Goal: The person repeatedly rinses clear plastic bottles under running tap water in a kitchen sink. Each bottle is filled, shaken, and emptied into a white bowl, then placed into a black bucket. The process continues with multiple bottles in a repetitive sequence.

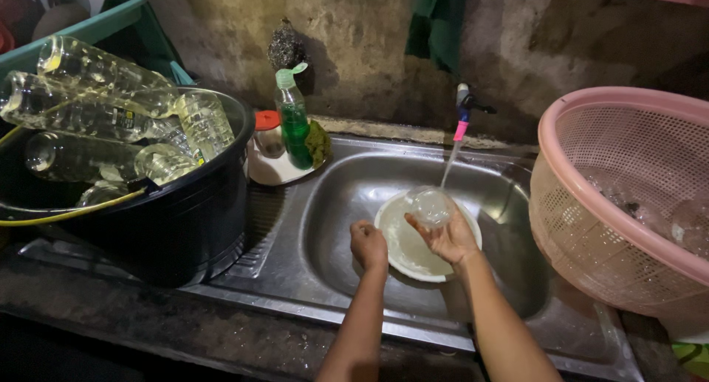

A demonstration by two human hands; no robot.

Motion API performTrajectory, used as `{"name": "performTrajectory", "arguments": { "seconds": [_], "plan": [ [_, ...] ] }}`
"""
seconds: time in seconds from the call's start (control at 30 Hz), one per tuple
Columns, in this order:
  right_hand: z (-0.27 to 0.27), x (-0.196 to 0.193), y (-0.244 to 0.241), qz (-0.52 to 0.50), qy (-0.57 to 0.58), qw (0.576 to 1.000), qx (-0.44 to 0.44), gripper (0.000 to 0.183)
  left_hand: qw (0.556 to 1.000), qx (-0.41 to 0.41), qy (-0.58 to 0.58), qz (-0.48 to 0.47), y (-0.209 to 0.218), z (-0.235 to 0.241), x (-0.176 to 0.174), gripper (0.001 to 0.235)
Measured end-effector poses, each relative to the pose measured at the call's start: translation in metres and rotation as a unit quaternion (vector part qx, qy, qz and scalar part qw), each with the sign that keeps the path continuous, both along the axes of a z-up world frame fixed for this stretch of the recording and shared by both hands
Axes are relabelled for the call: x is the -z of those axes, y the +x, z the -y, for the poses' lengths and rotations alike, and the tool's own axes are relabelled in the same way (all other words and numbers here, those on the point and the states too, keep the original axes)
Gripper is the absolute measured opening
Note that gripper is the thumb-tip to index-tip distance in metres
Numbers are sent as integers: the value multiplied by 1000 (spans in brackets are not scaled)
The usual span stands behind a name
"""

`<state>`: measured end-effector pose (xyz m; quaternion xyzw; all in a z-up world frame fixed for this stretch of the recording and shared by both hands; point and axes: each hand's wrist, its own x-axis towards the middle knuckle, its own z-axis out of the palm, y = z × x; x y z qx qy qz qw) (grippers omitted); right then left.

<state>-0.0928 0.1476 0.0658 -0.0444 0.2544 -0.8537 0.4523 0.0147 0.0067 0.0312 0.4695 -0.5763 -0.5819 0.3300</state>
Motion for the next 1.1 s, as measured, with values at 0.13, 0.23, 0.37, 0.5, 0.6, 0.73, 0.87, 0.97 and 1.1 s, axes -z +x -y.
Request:
{"name": "performTrajectory", "arguments": {
  "seconds": [0.13, 0.23, 0.37, 0.5, 0.6, 0.73, 0.87, 0.97, 1.1],
  "plan": [
    [4, 7, 7, -21, 101, 995, 2, 56, 994, 68, 19, -80, 7, -2, -4, 30],
    [8, 6, 20, -163, 236, 957, 49, 55, 968, 166, 91, -163, 8, -3, -5, 41],
    [10, -16, 44, -215, 315, 921, 82, 59, 920, 275, 89, -263, 8, -8, -16, 51],
    [-9, -72, 70, -288, 348, 885, 116, 55, 903, 299, 64, -301, 37, -29, -55, 54],
    [-36, -138, 86, -349, 339, 858, 165, 51, 868, 333, 18, -368, 49, -53, -123, 55],
    [-91, -230, 98, -479, 257, 794, 271, 44, 812, 393, -70, -425, 59, -103, -213, 59],
    [-167, -303, 108, -604, 292, 611, 421, 61, 776, 455, -179, -399, 40, -165, -280, 65],
    [-211, -332, 105, -667, 410, 432, 447, 72, 786, 445, -326, -279, 25, -208, -298, 65],
    [-249, -330, 97, -608, 582, 419, 341, 77, 790, 425, -417, -146, 22, -240, -286, 61]
  ]
}}
